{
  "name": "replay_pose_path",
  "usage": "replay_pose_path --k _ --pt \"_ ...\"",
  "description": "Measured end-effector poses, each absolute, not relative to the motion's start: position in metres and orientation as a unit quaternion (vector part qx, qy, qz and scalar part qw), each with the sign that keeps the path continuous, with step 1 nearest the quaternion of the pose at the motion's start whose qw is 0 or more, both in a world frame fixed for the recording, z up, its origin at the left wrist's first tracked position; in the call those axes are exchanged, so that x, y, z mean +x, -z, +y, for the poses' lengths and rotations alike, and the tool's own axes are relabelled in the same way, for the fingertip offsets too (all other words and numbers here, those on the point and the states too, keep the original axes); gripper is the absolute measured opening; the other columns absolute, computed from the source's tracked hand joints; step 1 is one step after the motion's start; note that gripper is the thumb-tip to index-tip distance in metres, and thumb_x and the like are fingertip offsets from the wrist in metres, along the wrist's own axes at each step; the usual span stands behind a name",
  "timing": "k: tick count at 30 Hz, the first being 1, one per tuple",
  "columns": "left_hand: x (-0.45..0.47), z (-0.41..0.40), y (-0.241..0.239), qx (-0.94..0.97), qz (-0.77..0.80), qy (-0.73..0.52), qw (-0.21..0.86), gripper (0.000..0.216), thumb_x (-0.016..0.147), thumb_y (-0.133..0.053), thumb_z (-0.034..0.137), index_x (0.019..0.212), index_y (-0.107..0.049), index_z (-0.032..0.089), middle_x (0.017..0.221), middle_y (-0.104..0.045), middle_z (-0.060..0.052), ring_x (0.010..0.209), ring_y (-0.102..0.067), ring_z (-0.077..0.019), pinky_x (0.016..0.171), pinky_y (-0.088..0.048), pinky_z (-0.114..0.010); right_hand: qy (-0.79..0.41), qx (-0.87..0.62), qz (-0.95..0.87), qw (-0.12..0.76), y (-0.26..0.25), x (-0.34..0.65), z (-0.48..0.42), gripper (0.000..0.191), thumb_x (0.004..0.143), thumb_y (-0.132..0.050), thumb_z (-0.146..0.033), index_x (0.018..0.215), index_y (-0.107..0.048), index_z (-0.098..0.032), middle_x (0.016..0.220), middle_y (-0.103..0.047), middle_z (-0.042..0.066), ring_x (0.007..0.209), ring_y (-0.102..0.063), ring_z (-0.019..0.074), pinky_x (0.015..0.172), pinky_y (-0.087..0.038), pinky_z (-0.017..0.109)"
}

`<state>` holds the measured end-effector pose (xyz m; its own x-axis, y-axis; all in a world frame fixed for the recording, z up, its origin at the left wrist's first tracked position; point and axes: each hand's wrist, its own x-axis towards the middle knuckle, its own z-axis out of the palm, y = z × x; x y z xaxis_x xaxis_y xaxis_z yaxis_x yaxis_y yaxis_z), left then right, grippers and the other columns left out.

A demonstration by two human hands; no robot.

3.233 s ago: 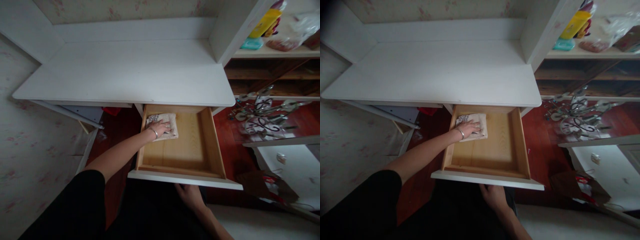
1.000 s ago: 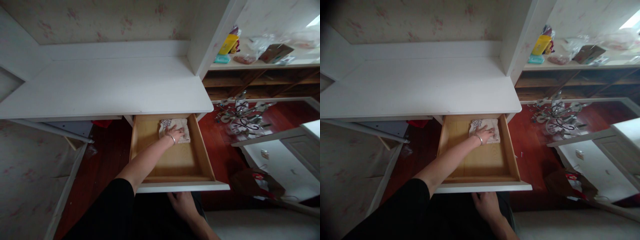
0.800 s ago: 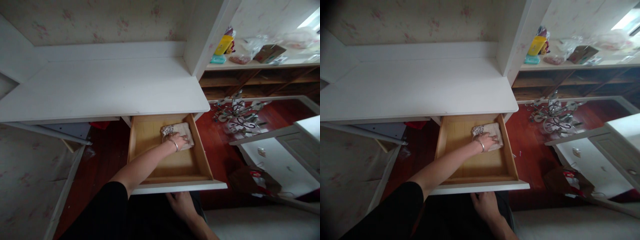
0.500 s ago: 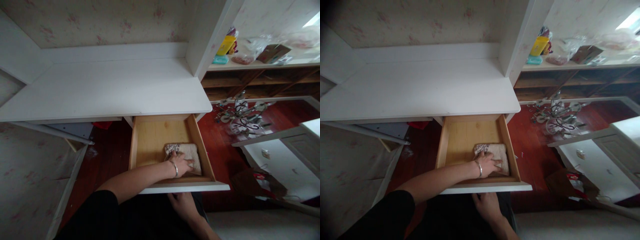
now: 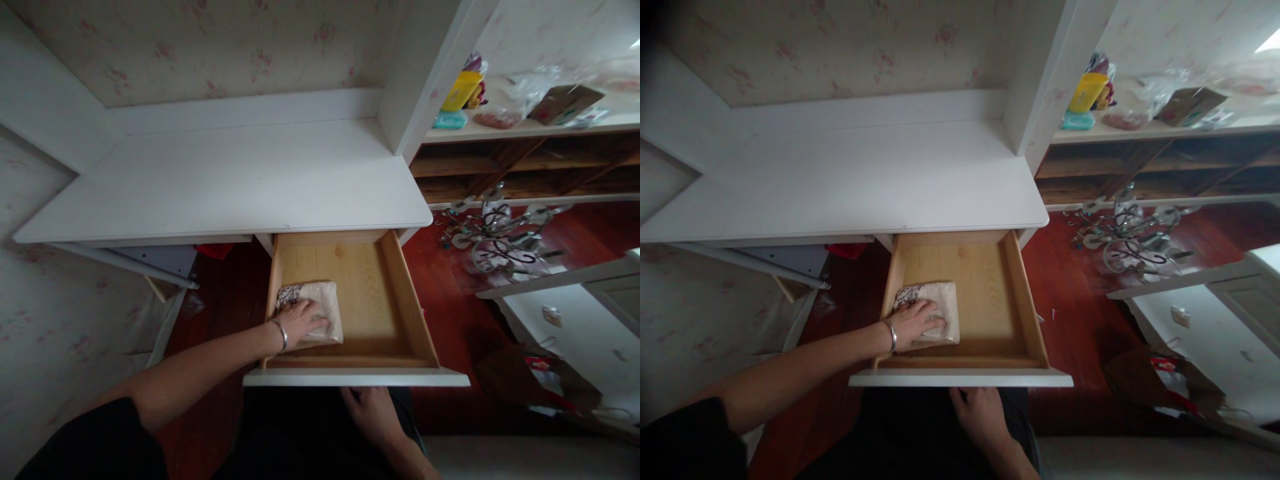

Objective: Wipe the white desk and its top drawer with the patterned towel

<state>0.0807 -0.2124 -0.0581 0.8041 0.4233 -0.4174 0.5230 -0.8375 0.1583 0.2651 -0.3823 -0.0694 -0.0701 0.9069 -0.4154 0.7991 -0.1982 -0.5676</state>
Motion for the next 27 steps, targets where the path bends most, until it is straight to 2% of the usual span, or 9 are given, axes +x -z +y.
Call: replay_pose_path --k 5,10,13,16,19,21,24,27 --pt "0.079 -0.186 0.060 0.928 0.288 0.193 0.136 0.069 0.072 -0.059 0.014 0.134 -0.043 0.040 0.140 -0.034 -0.007 0.123 -0.037 -0.0305 0.085 -0.048 -0.039 -0.376 -0.675 -0.632 0.060 0.070 0.266 -0.383 0.034 0.095 -0.045 -0.031 0.091 -0.077 -0.021 0.099 -0.075 0.008 0.101 -0.066 0.0271 0.089 -0.044 0.033" --pt "0.093 -0.127 0.067 0.925 0.320 0.177 0.104 0.083 0.062 -0.067 0.010 0.135 -0.043 0.038 0.144 -0.032 -0.007 0.128 -0.034 -0.0330 0.101 -0.038 -0.053 -0.382 -0.678 -0.624 0.071 0.068 0.265 -0.384 0.037 0.096 -0.043 -0.031 0.082 -0.076 -0.022 0.090 -0.076 0.006 0.094 -0.068 0.0244 0.082 -0.044 0.029" --pt "0.100 -0.095 0.070 0.920 0.348 0.150 0.103 0.080 0.064 -0.066 0.013 0.137 -0.043 0.036 0.147 -0.031 -0.008 0.132 -0.032 -0.0334 0.105 -0.034 -0.054 -0.381 -0.682 -0.618 0.087 0.068 0.264 -0.385 0.036 0.095 -0.044 -0.028 0.079 -0.075 -0.022 0.086 -0.076 0.005 0.089 -0.069 0.0229 0.078 -0.044 0.028" --pt "0.106 -0.086 0.072 0.910 0.367 0.149 0.121 0.078 0.067 -0.064 0.017 0.139 -0.041 0.036 0.150 -0.029 -0.008 0.136 -0.030 -0.0325 0.108 -0.030 -0.055 -0.382 -0.681 -0.618 0.093 0.069 0.264 -0.385 0.036 0.095 -0.044 -0.027 0.079 -0.076 -0.021 0.085 -0.076 0.005 0.087 -0.070 0.0225 0.076 -0.044 0.028" --pt "0.106 -0.099 0.075 0.896 0.384 0.171 0.143 0.077 0.071 -0.061 0.024 0.143 -0.035 0.033 0.157 -0.019 -0.008 0.142 -0.020 -0.0325 0.110 -0.024 -0.059 -0.384 -0.681 -0.618 0.080 0.068 0.265 -0.385 0.037 0.095 -0.044 -0.028 0.078 -0.076 -0.021 0.085 -0.076 0.006 0.088 -0.070 0.0238 0.076 -0.044 0.029" --pt "0.103 -0.112 0.078 0.891 0.396 0.166 0.144 0.077 0.075 -0.060 0.035 0.146 -0.030 0.030 0.159 -0.012 -0.009 0.144 -0.013 -0.0334 0.111 -0.020 -0.060 -0.383 -0.681 -0.620 0.072 0.068 0.266 -0.384 0.036 0.095 -0.044 -0.028 0.080 -0.076 -0.021 0.087 -0.076 0.006 0.091 -0.069 0.0249 0.078 -0.044 0.030" --pt "0.098 -0.125 0.083 0.883 0.424 0.154 0.126 0.088 0.076 -0.061 0.053 0.149 -0.021 0.024 0.160 -0.007 -0.012 0.145 -0.009 -0.0361 0.112 -0.018 -0.060 -0.389 -0.677 -0.621 0.068 0.068 0.266 -0.383 0.036 0.095 -0.044 -0.028 0.082 -0.077 -0.021 0.090 -0.076 0.007 0.094 -0.068 0.0255 0.082 -0.044 0.030" --pt "0.097 -0.126 0.088 0.880 0.438 0.158 0.091 0.090 0.076 -0.065 0.049 0.150 -0.020 0.024 0.160 -0.008 -0.012 0.144 -0.011 -0.0369 0.112 -0.018 -0.057 -0.394 -0.675 -0.620 0.067 0.068 0.267 -0.382 0.036 0.096 -0.044 -0.030 0.083 -0.077 -0.021 0.091 -0.076 0.007 0.095 -0.068 0.0259 0.083 -0.044 0.031"
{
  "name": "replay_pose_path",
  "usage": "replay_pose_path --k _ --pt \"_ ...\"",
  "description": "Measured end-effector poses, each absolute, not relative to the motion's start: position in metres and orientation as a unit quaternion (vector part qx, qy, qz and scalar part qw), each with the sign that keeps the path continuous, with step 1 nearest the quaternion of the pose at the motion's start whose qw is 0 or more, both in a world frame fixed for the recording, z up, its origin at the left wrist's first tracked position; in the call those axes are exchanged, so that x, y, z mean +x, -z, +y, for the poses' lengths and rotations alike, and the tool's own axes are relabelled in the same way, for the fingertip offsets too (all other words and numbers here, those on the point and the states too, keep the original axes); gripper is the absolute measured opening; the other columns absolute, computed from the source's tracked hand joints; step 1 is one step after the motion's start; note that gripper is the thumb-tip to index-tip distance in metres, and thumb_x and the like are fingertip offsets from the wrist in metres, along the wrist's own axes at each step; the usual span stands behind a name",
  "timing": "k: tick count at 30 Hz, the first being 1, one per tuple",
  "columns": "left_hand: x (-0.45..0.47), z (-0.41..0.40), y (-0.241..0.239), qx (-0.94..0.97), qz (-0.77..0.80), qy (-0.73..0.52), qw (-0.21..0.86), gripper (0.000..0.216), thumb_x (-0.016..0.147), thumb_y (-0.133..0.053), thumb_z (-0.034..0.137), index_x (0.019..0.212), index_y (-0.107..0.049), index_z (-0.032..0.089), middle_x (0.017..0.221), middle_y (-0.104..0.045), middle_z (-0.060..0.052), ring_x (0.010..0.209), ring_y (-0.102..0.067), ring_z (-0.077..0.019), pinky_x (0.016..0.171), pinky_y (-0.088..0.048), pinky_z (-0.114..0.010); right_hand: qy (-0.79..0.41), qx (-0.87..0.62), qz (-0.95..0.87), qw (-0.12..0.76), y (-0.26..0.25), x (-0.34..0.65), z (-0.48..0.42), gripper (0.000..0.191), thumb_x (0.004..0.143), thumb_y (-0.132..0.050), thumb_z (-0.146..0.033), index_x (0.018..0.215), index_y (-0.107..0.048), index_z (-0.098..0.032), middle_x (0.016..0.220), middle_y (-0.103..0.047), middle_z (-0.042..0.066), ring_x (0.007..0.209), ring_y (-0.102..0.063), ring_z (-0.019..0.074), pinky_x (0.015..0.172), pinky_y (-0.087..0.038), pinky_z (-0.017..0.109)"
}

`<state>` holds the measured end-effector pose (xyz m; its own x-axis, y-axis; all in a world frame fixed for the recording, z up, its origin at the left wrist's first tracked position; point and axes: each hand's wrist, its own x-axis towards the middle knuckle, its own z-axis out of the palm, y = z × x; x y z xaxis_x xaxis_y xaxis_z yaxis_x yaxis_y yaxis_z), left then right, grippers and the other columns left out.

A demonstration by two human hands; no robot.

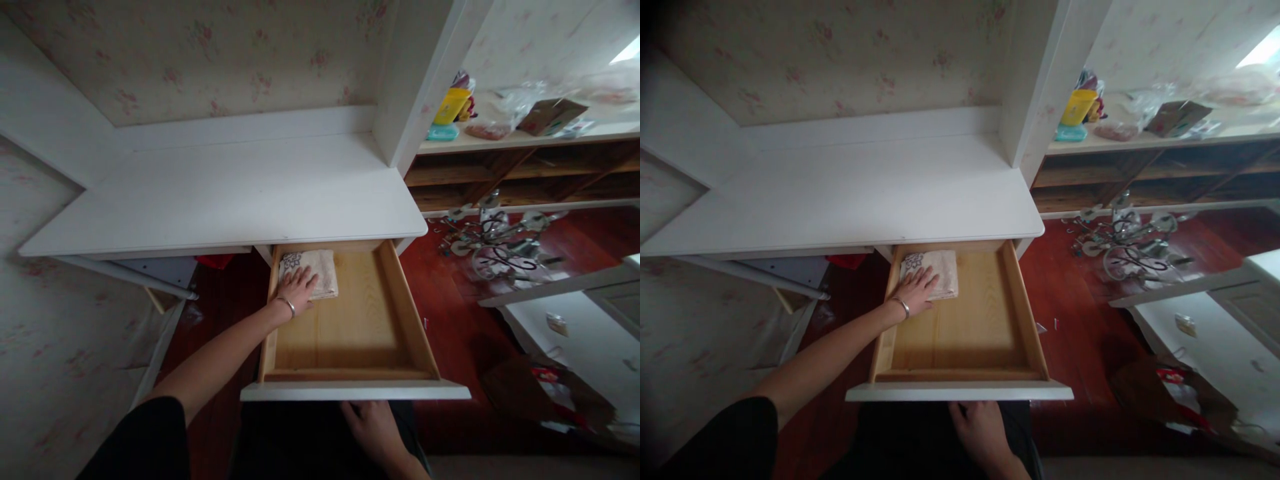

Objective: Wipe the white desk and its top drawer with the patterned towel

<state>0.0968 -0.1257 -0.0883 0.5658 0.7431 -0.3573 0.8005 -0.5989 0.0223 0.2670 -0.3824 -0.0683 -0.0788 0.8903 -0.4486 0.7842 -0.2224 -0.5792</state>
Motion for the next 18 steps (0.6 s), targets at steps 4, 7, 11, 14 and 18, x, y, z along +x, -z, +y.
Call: replay_pose_path --k 4,7,11,14,18 --pt "0.100 -0.116 0.095 0.889 0.427 0.153 0.065 0.079 0.081 -0.063 0.044 0.148 -0.024 0.031 0.159 -0.014 -0.010 0.143 -0.017 -0.0382 0.110 -0.023 -0.057 -0.394 -0.678 -0.618 0.064 0.069 0.267 -0.383 0.037 0.096 -0.044 -0.031 0.083 -0.077 -0.021 0.090 -0.076 0.007 0.094 -0.068 0.0256 0.082 -0.044 0.031" --pt "0.100 -0.110 0.098 0.899 0.411 0.142 0.047 0.065 0.087 -0.055 0.034 0.146 -0.029 0.033 0.157 -0.021 -0.009 0.140 -0.023 -0.0366 0.107 -0.029 -0.054 -0.390 -0.682 -0.615 0.077 0.072 0.266 -0.384 0.036 0.095 -0.044 -0.031 0.084 -0.077 -0.022 0.091 -0.076 0.007 0.094 -0.068 0.0244 0.082 -0.044 0.029" --pt "0.100 -0.110 0.095 0.912 0.396 0.111 0.012 0.054 0.092 -0.035 0.015 0.142 -0.036 0.034 0.152 -0.030 -0.010 0.134 -0.034 -0.0318 0.100 -0.037 -0.050 -0.388 -0.682 -0.613 0.091 0.076 0.266 -0.386 0.036 0.095 -0.045 -0.032 0.083 -0.077 -0.022 0.092 -0.076 0.006 0.095 -0.068 0.0245 0.083 -0.044 0.029" --pt "0.104 -0.111 0.090 0.908 0.404 0.106 -0.001 0.050 0.094 -0.026 0.015 0.138 -0.041 0.034 0.146 -0.036 -0.012 0.125 -0.043 -0.0304 0.089 -0.045 -0.047 -0.384 -0.681 -0.617 0.096 0.076 0.266 -0.387 0.037 0.096 -0.043 -0.031 0.083 -0.077 -0.022 0.088 -0.076 0.006 0.093 -0.069 0.0235 0.082 -0.044 0.028" --pt "0.112 -0.108 0.081 0.902 0.416 0.116 0.004 0.047 0.094 -0.028 0.015 0.133 -0.044 0.035 0.131 -0.046 -0.014 0.107 -0.055 -0.0268 0.079 -0.048 -0.043 -0.393 -0.673 -0.617 0.108 0.074 0.267 -0.387 0.037 0.096 -0.043 -0.029 0.081 -0.076 -0.022 0.086 -0.076 0.005 0.088 -0.070 0.0220 0.077 -0.044 0.026"
